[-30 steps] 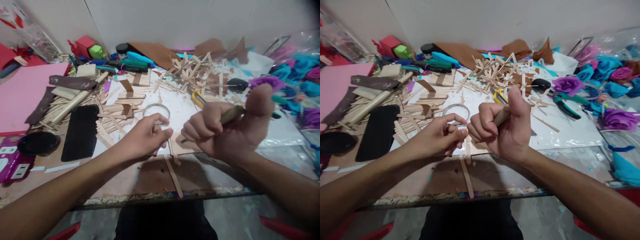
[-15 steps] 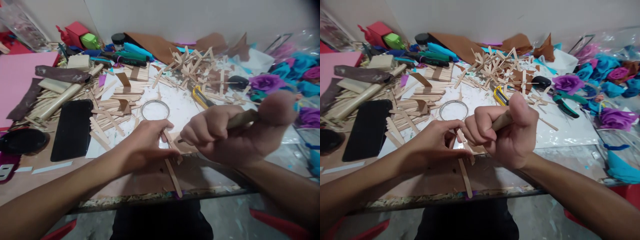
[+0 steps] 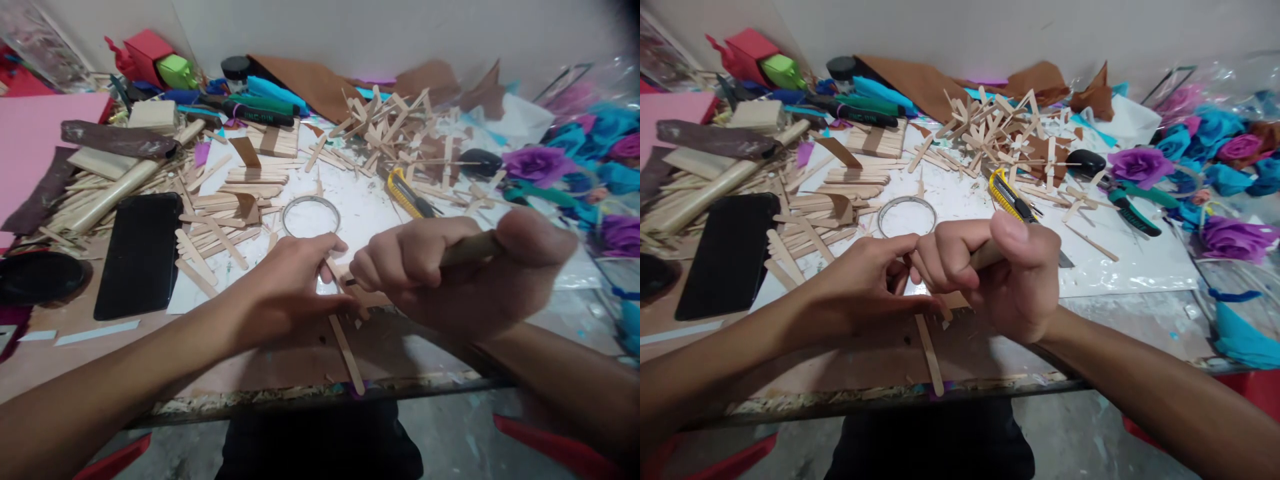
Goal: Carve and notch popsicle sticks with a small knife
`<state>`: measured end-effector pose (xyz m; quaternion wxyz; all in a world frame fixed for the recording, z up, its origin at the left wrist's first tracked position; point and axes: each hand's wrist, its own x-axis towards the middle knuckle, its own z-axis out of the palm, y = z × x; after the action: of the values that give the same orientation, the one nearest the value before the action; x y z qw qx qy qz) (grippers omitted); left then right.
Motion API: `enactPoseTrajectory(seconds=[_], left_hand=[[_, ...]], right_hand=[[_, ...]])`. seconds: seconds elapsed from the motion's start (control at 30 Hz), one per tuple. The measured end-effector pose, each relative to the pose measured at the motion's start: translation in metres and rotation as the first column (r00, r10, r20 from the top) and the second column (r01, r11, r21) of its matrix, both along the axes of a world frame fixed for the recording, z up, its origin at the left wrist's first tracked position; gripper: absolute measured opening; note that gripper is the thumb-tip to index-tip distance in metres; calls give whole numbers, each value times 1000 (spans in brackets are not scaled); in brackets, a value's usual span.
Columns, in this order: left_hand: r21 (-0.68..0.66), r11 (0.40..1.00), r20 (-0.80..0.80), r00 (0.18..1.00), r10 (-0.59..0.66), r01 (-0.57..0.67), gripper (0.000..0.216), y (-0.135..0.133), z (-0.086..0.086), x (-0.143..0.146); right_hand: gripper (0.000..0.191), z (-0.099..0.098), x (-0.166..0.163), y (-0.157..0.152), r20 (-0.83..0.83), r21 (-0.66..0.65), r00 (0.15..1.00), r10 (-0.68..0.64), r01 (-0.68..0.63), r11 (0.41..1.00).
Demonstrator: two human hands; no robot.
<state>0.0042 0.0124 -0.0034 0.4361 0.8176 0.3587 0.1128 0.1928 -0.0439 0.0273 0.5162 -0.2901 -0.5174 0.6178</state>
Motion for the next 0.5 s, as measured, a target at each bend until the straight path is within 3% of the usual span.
enactPoseTrajectory(seconds=[0.17,0.33,0.5], left_hand=[[33,999,8,1000,-13,12,10,10,3,-9],[89,996,12,1000,6,-7,13,8,5,-9],[188,982,-31,999,9,-3,25,-2,5,-6]], right_hand=[[64,0,0,1,-41,-23,999,27,-27,999],[68,7,5,6,-88,-29,996,-29,27,999],[69,8,15,12,-87,-51,996,5,-9,999]])
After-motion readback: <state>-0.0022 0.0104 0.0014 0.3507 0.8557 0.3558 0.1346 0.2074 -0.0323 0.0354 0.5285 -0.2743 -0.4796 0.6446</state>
